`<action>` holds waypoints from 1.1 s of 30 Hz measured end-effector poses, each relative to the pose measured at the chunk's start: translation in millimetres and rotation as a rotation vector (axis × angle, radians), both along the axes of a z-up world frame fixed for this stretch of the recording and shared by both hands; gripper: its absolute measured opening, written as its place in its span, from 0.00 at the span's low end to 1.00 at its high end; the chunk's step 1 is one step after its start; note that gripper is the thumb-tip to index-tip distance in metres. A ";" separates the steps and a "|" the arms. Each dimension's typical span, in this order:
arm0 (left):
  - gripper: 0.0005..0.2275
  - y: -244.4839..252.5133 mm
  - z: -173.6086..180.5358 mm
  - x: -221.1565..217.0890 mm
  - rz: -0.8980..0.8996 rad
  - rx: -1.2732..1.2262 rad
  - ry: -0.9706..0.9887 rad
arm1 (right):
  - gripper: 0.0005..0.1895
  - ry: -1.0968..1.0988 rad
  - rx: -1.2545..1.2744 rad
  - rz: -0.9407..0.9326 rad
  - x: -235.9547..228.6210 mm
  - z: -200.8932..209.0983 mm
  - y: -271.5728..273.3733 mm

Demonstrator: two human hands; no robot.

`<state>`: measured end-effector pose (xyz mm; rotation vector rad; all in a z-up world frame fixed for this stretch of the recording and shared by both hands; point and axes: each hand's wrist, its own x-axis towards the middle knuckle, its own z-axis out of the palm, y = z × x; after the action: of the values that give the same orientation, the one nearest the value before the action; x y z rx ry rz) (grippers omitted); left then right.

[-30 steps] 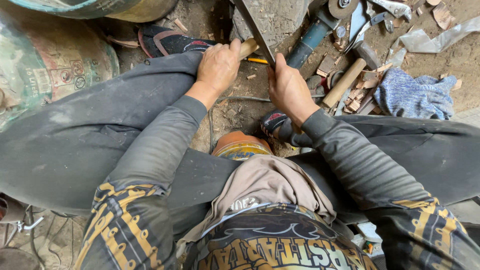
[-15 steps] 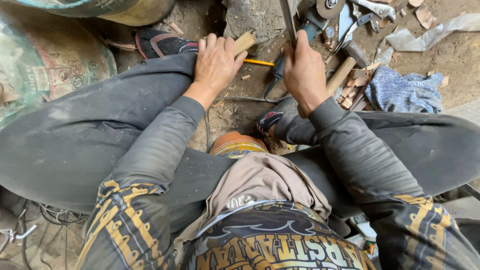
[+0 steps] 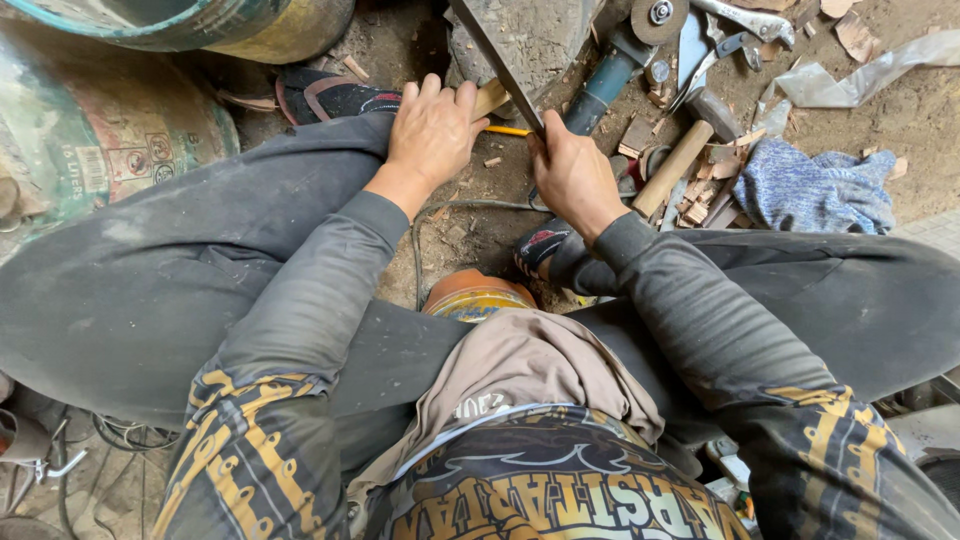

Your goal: The person sits on the ground and shapes a small wooden dowel using a hammer, a metal file, and an angle grinder. They repeatedly strike the dowel with the hammer, file its surface, and grind it with the angle grinder to refine its shape.

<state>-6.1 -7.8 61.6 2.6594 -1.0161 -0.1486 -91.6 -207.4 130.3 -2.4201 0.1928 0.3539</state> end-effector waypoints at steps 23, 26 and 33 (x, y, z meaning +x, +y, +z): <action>0.17 -8.4 -0.3 -11.8 0.076 0.070 -0.229 | 0.12 -0.011 0.025 -0.158 -5.7 13.6 -24.5; 0.15 -6.9 1.7 -7.4 0.054 0.105 -0.154 | 0.13 -0.029 0.091 -0.109 -8.8 12.6 -13.0; 0.15 -12.5 1.7 -8.1 0.058 0.160 -0.115 | 0.12 0.013 0.040 -0.029 -9.2 3.0 -2.9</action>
<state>-14.2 -20.3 63.3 2.8688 -0.9992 -0.0674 -100.8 -210.2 133.3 -2.3734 0.2246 0.3566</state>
